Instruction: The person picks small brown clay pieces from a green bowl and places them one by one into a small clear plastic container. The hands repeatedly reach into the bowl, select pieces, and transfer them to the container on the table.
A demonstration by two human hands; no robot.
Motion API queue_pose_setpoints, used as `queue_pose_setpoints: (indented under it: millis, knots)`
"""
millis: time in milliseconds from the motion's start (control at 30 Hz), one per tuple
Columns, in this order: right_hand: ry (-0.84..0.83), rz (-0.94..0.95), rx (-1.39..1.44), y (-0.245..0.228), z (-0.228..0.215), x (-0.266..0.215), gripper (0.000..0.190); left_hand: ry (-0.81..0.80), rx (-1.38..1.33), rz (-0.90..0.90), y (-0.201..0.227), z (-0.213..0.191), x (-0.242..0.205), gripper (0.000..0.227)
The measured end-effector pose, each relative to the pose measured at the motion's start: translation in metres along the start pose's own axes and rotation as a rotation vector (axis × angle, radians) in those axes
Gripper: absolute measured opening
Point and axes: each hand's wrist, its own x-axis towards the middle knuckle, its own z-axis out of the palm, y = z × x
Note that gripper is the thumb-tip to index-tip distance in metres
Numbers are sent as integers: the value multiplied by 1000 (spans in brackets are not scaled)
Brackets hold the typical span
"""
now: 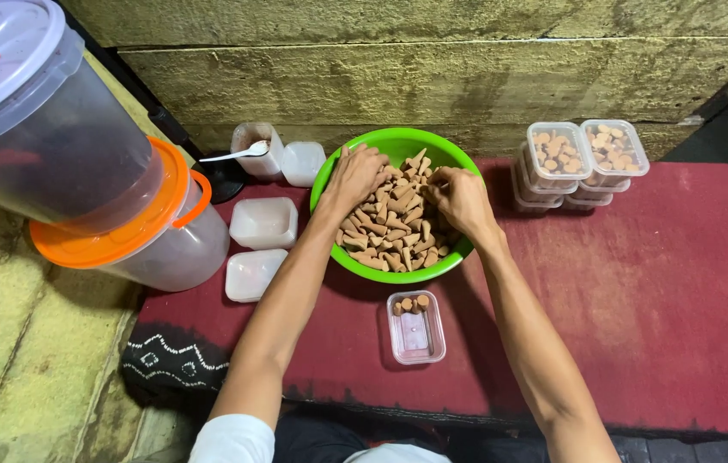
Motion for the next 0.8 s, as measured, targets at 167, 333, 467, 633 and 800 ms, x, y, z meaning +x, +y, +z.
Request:
queue_pose_setpoints:
  millis: [167, 333, 467, 633, 800]
  knots:
    - [29, 35, 94, -54, -39, -23, 18, 175, -289, 45, 64, -67, -62, 16]
    - [-155, 78, 364, -106, -65, -71, 22, 325, -586, -48, 113, -82, -128, 26]
    - [-226, 86, 485, -138, -73, -111, 22, 353, -723, -117, 142, -81, -170, 30]
    - [-122, 125, 517, -140, -63, -165, 18, 367, -750, -161, 178, -81, -213, 38]
    - [-111, 170, 505, -140, -59, -202, 15, 328, -803, -210, 203, -68, -244, 29]
